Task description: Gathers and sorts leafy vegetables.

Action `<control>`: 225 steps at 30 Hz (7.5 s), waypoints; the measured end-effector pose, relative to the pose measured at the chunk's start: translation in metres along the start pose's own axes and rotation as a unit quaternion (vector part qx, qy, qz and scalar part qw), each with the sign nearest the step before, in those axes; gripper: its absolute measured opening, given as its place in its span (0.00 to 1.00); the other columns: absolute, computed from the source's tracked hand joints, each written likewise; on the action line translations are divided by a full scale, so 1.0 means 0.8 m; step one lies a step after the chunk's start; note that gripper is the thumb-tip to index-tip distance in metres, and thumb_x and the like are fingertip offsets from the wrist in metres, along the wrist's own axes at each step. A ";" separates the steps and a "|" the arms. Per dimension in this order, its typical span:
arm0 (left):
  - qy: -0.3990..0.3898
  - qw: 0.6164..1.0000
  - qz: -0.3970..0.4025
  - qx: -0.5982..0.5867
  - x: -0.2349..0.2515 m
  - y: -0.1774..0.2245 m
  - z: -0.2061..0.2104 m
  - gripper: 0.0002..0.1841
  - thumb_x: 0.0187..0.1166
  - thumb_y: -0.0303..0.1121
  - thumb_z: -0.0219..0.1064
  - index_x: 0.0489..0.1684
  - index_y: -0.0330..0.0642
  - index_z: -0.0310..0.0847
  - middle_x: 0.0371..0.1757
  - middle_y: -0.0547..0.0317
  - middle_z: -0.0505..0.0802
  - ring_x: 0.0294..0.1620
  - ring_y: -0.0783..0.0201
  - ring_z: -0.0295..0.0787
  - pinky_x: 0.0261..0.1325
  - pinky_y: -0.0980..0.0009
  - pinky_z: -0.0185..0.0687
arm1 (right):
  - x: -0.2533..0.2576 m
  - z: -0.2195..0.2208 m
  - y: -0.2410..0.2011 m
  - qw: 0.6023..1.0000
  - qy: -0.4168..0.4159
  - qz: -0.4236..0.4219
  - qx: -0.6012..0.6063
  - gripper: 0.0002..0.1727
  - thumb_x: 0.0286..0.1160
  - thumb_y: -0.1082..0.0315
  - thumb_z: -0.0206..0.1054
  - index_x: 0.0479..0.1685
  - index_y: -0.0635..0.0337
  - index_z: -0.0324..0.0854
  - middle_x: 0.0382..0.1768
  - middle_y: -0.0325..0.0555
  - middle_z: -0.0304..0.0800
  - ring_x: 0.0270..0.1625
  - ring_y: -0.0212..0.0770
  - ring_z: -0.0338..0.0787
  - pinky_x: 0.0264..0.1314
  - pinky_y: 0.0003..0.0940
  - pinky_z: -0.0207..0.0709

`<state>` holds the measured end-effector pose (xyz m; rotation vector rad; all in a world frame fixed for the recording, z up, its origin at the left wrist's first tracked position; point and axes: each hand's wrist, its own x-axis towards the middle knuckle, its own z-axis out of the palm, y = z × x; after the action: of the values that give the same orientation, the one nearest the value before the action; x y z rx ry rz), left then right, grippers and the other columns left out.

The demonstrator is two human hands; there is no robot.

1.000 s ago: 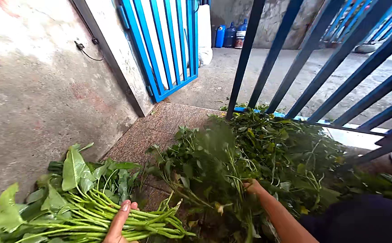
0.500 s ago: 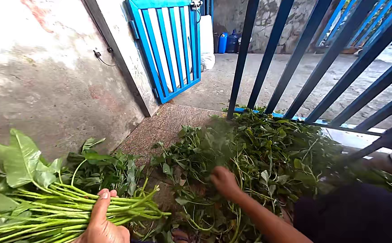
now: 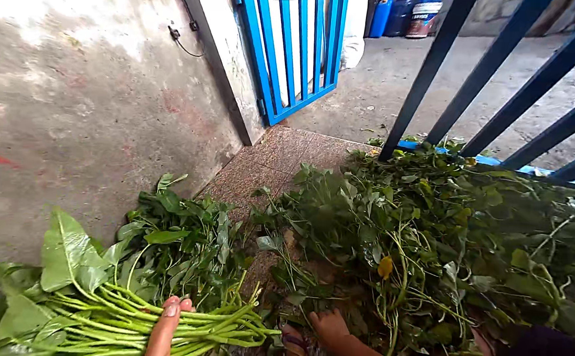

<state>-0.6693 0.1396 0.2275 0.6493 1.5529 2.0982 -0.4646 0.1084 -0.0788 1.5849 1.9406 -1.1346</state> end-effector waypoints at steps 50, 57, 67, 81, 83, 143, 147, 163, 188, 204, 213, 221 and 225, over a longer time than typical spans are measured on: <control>-0.007 1.000 0.001 0.018 -0.019 -0.031 0.032 0.16 0.66 0.09 0.69 0.50 0.26 0.74 0.29 0.49 0.93 0.28 0.57 0.95 0.35 0.62 0.96 | -0.133 -0.106 0.035 0.763 0.099 -0.257 0.585 0.12 0.87 0.63 0.62 0.51 0.61 0.87 0.37 0.40 0.94 0.38 0.32 0.90 0.48 0.33 0.84; -0.071 0.993 -0.087 0.042 -0.047 -0.040 0.052 0.19 0.61 0.09 0.74 0.51 0.24 0.75 0.29 0.46 0.94 0.25 0.54 0.95 0.33 0.61 0.96 | -0.204 -0.133 0.010 0.785 0.304 -0.297 0.452 0.14 0.84 0.69 0.64 0.59 0.64 0.89 0.47 0.49 0.95 0.51 0.38 0.93 0.61 0.39 0.86; -0.122 0.966 -0.228 0.010 -0.068 -0.038 0.056 0.16 0.68 0.12 0.72 0.53 0.23 0.76 0.33 0.39 0.95 0.28 0.52 0.95 0.33 0.60 0.94 | -0.185 -0.096 0.007 0.736 0.595 -0.251 0.202 0.14 0.77 0.70 0.69 0.56 0.47 0.94 0.43 0.43 0.96 0.50 0.44 0.94 0.58 0.46 0.86; -0.306 0.932 -0.194 0.022 -0.066 -0.053 0.051 0.16 0.66 0.14 0.70 0.53 0.20 0.78 0.36 0.39 0.96 0.32 0.52 0.96 0.39 0.61 0.95 | -0.181 -0.092 0.012 0.729 0.633 -0.251 0.071 0.13 0.82 0.65 0.65 0.57 0.40 0.91 0.39 0.37 0.94 0.48 0.40 0.92 0.57 0.43 0.83; -0.307 0.932 -0.188 0.044 -0.068 -0.051 0.050 0.16 0.64 0.14 0.74 0.50 0.19 0.79 0.34 0.38 0.95 0.31 0.52 0.95 0.39 0.60 0.95 | -0.182 -0.095 0.015 0.735 0.626 -0.254 0.070 0.13 0.82 0.64 0.65 0.57 0.40 0.91 0.38 0.37 0.93 0.47 0.40 0.92 0.55 0.43 0.84; -0.343 0.934 -0.102 -0.022 -0.076 -0.038 0.039 0.25 0.49 0.12 0.76 0.50 0.23 0.73 0.33 0.38 0.95 0.32 0.46 0.97 0.39 0.54 0.97 | -0.225 -0.168 -0.039 0.836 0.376 -0.361 0.174 0.19 0.91 0.58 0.50 0.46 0.57 0.85 0.39 0.48 0.88 0.52 0.51 0.88 0.62 0.55 0.75; -0.253 0.962 -0.098 -0.028 -0.049 -0.026 0.032 0.22 0.58 0.13 0.71 0.54 0.24 0.71 0.33 0.42 0.94 0.30 0.49 0.96 0.36 0.55 0.96 | -0.232 -0.146 0.001 0.913 0.250 -0.303 0.110 0.20 0.87 0.59 0.50 0.45 0.63 0.86 0.50 0.56 0.90 0.63 0.59 0.86 0.68 0.64 0.70; -0.192 0.977 -0.084 -0.025 -0.058 -0.028 0.044 0.22 0.56 0.09 0.70 0.51 0.23 0.73 0.30 0.41 0.94 0.28 0.49 0.96 0.33 0.56 0.97 | -0.208 -0.142 -0.027 0.754 0.569 -0.327 -0.010 0.07 0.81 0.65 0.63 0.33 0.53 0.81 0.32 0.43 0.82 0.37 0.45 0.86 0.37 0.39 0.83; -0.054 0.989 -0.134 -0.003 -0.030 -0.019 0.031 0.12 0.71 0.12 0.68 0.49 0.24 0.76 0.29 0.43 0.94 0.26 0.54 0.95 0.32 0.62 0.94 | -0.241 -0.161 0.036 0.841 0.113 -0.402 0.344 0.24 0.91 0.60 0.43 0.47 0.62 0.87 0.44 0.44 0.89 0.46 0.31 0.84 0.50 0.31 0.75; -0.071 0.988 -0.096 -0.096 -0.034 -0.018 0.029 0.07 0.77 0.14 0.60 0.48 0.29 0.76 0.33 0.47 0.94 0.33 0.56 0.96 0.40 0.60 0.96 | -0.196 -0.206 -0.013 0.444 0.101 -0.304 0.836 0.17 0.81 0.62 0.56 0.19 0.50 0.75 0.19 0.34 0.76 0.25 0.31 0.79 0.34 0.29 0.77; -0.168 0.981 -0.091 -0.026 -0.003 0.004 -0.009 0.08 0.77 0.16 0.56 0.45 0.35 0.76 0.28 0.54 0.95 0.28 0.61 0.96 0.38 0.65 0.96 | -0.183 -0.164 0.005 0.930 -0.218 -0.248 0.162 0.19 0.85 0.61 0.60 0.41 0.72 0.87 0.35 0.63 0.88 0.40 0.56 0.86 0.46 0.62 0.75; -0.082 0.995 -0.058 0.014 0.008 -0.012 0.003 0.06 0.79 0.15 0.56 0.45 0.33 0.74 0.28 0.54 0.94 0.31 0.61 0.96 0.41 0.66 0.96 | -0.016 -0.076 0.034 0.992 0.034 0.114 0.045 0.29 0.77 0.69 0.65 0.79 0.66 0.72 0.82 0.69 0.68 0.83 0.73 0.69 0.75 0.73 0.70; -0.070 0.994 -0.083 0.032 0.002 -0.018 0.014 0.07 0.77 0.15 0.60 0.46 0.32 0.74 0.28 0.52 0.94 0.30 0.59 0.96 0.38 0.63 0.96 | 0.035 -0.055 0.054 0.994 0.045 0.093 -0.020 0.33 0.71 0.76 0.68 0.81 0.66 0.70 0.80 0.67 0.73 0.85 0.68 0.68 0.85 0.72 0.55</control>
<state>-0.6624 0.1530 0.2168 0.6523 1.5446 1.8483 -0.4235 0.1612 -0.0875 1.7816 1.8134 -0.9574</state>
